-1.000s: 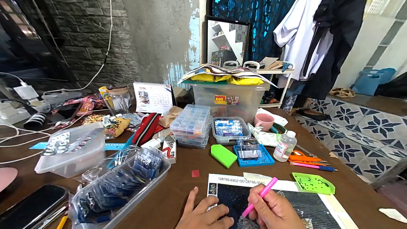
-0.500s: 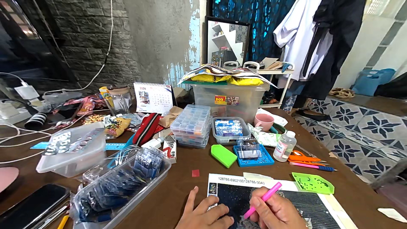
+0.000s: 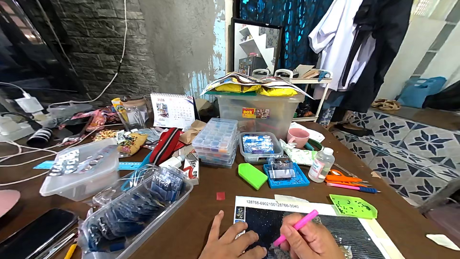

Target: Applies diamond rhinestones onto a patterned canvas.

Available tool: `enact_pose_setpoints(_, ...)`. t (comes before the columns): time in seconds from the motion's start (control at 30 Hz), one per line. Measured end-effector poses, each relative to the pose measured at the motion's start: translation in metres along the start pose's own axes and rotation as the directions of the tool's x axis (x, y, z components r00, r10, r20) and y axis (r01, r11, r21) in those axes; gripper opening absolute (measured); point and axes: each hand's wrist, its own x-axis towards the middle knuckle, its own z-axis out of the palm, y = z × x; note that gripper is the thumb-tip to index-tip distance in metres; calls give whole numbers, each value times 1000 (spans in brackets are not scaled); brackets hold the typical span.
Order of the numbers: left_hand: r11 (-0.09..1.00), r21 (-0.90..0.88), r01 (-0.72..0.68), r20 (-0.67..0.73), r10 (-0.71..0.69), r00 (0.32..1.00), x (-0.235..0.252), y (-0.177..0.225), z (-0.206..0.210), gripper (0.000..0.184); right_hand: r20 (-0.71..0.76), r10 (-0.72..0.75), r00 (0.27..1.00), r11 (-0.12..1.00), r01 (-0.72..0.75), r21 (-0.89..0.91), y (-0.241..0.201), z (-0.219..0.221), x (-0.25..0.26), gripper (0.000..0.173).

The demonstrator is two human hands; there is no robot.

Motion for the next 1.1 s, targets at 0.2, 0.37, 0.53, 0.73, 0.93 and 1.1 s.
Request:
enact_pose_setpoints(0.2, 999, 46, -8, -13, 9, 1000, -2, 1, 1, 46, 16, -62, 998, 997, 63, -43, 3, 0, 0, 23)
enact_pose_setpoints(0.37, 997, 67, -29, -46, 32, 998, -3, -1, 4, 49, -21, -114, 993, 993, 114, 6, 0, -3, -2, 25)
enact_pose_setpoints(0.53, 998, 60, -28, -16, 29, 999, -3, -1, 2, 47, 137, -252, 958, 963, 235, 129, 0, -8, -4, 33)
enact_pose_setpoints(0.73, 997, 57, -53, 10, 52, 999, -3, -2, 0, 45, 173, -278, 945, 959, 264, 100, 4, -10, -2, 34)
enact_pose_setpoints(0.93, 997, 65, -43, 17, 42, 999, -3, -2, -1, 42, 179, -279, 944, 958, 261, 117, 5, -11, -1, 33)
enact_pose_setpoints(1.1, 995, 70, -66, -38, 69, 997, -4, -5, 3, 41, 174, -247, 953, 964, 223, 147, 6, -11, -1, 32)
